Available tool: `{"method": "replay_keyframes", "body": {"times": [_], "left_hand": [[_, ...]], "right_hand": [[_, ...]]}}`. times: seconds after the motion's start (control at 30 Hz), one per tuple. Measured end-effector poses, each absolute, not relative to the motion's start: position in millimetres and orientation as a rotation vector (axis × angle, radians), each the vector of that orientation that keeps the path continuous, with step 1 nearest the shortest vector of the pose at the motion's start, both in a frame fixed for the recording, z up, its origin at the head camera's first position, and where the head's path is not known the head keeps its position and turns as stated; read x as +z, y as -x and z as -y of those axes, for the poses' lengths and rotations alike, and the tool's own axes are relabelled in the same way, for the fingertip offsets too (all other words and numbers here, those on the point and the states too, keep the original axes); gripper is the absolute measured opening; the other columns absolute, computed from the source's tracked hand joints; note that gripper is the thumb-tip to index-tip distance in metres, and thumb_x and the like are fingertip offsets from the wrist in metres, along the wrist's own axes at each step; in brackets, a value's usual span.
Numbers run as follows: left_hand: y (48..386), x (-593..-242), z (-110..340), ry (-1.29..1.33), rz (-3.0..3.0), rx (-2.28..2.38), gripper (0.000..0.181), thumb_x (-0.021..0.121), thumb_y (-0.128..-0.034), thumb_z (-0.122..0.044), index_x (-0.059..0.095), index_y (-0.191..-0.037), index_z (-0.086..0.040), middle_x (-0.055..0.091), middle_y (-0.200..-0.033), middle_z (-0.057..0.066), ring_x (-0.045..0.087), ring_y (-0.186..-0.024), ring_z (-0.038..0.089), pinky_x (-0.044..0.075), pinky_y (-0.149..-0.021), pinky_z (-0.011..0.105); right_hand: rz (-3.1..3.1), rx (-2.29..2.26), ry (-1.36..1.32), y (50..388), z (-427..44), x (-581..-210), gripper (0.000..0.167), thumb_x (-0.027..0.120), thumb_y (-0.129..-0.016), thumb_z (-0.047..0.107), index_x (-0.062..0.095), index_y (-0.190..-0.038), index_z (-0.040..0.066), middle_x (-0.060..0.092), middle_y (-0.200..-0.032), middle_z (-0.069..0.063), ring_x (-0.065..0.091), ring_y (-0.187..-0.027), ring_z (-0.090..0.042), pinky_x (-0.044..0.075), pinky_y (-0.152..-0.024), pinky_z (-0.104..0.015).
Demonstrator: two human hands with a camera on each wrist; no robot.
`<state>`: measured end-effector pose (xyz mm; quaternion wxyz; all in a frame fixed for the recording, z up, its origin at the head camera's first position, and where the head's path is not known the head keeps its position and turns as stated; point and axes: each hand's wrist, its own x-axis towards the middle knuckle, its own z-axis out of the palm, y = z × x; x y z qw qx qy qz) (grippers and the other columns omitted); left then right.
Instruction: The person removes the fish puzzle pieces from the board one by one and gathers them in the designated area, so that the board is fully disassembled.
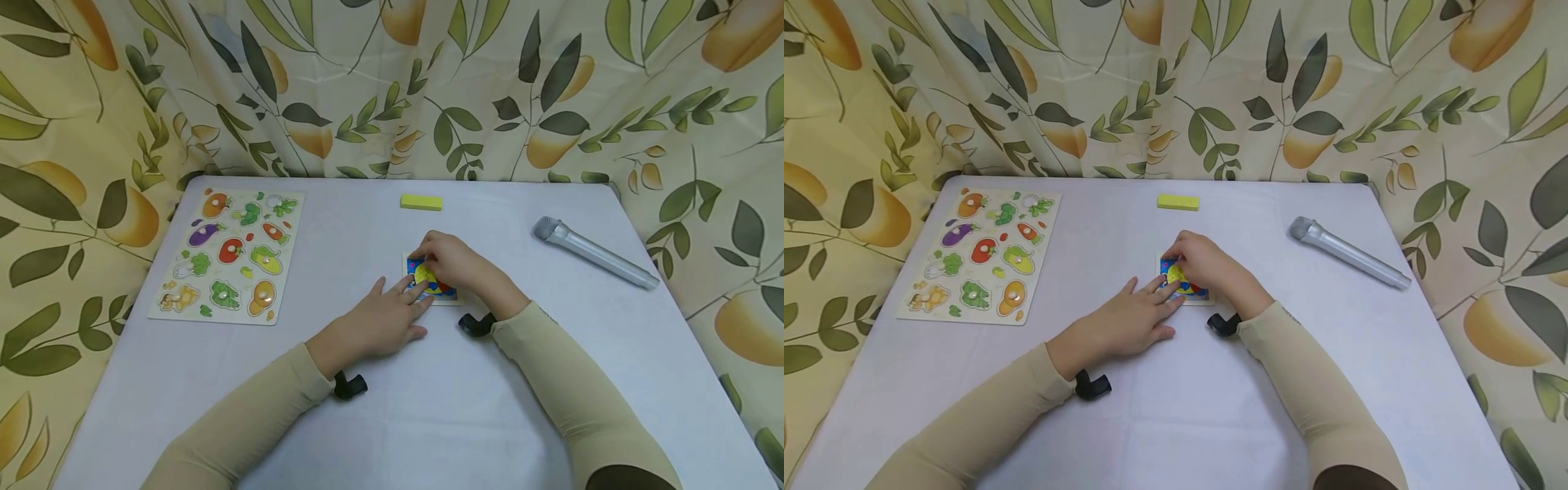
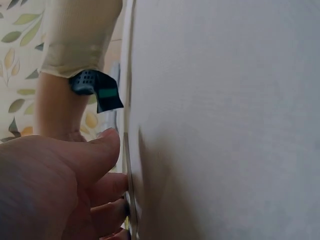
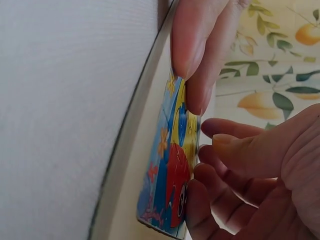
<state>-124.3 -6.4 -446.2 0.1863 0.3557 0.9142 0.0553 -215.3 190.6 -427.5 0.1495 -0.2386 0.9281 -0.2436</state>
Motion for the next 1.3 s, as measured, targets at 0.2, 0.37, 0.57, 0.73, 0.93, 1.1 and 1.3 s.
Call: {"method": "replay_keyframes", "body": {"times": [0.2,0.37,0.57,0.73,0.93,1.1,1.3], "left_hand": [[129.0,-446.3,6.9,-0.973,-2.546,0.204,0.067,0.047,-0.1112,-0.059,0.032,-0.171,-0.032,0.016,-0.182,-0.006,0.007,-0.172,0.024,0.012,-0.133,0.071],[129.7,-445.9,7.1,-0.949,-2.53,0.232,0.066,0.047,-0.1111,-0.058,0.032,-0.17,-0.032,0.016,-0.182,-0.007,0.006,-0.172,0.024,0.009,-0.133,0.072],[129.2,-443.0,6.1,-0.945,-2.519,0.256,0.067,0.049,-0.1107,-0.058,0.032,-0.17,-0.032,0.016,-0.182,-0.006,0.006,-0.172,0.024,0.009,-0.132,0.072],[129.2,-438.8,6.0,-0.932,-2.511,0.258,0.067,0.05,-0.1105,-0.057,0.033,-0.17,-0.031,0.017,-0.182,-0.005,0.007,-0.172,0.024,0.01,-0.132,0.072],[128.9,-436.1,6.8,-0.917,-2.512,0.261,0.067,0.052,-0.1104,-0.055,0.034,-0.17,-0.03,0.018,-0.182,-0.005,0.007,-0.171,0.024,0.011,-0.132,0.072],[128.8,-436.3,6.1,-0.92,-2.508,0.26,0.066,0.052,-0.1107,-0.054,0.034,-0.17,-0.03,0.018,-0.182,-0.005,0.008,-0.171,0.023,0.011,-0.133,0.071],[129.1,-437.4,6.9,-0.934,-2.512,0.264,0.066,0.051,-0.111,-0.055,0.034,-0.17,-0.031,0.018,-0.182,-0.004,0.007,-0.171,0.023,0.011,-0.133,0.071]], "right_hand": [[-2.648,-0.695,0.646,213.7,-189.5,-425.4,0.036,0.057,-0.103,-0.005,0.077,-0.132,0.005,0.068,-0.121,-0.012,0.066,-0.119,-0.031,0.056,-0.107,-0.049],[-2.632,-0.692,0.616,213.4,-188.2,-424.8,0.036,0.058,-0.103,-0.005,0.076,-0.133,0.004,0.066,-0.122,-0.012,0.065,-0.12,-0.032,0.056,-0.109,-0.049],[-2.638,-0.711,0.595,215.0,-189.0,-426.8,0.038,0.059,-0.102,-0.005,0.077,-0.133,0.006,0.066,-0.121,-0.012,0.066,-0.119,-0.033,0.057,-0.107,-0.049],[-2.642,-0.727,0.59,216.0,-188.0,-428.5,0.039,0.059,-0.101,-0.006,0.077,-0.133,0.007,0.065,-0.119,-0.012,0.065,-0.116,-0.032,0.058,-0.103,-0.047],[-2.653,-0.739,0.571,215.4,-183.8,-427.4,0.036,0.061,-0.1,-0.004,0.079,-0.13,0.006,0.066,-0.123,-0.015,0.066,-0.118,-0.034,0.056,-0.105,-0.05],[-2.67,-0.722,0.564,215.4,-182.5,-429.7,0.028,0.066,-0.1,0.001,0.079,-0.125,0.006,0.064,-0.123,-0.016,0.065,-0.103,-0.029,0.057,-0.095,-0.044],[-2.705,-0.701,0.597,212.3,-181.6,-430.1,0.025,0.066,-0.099,0.0,0.078,-0.121,0.003,0.062,-0.123,-0.017,0.064,-0.104,-0.03,0.057,-0.095,-0.045]]}}
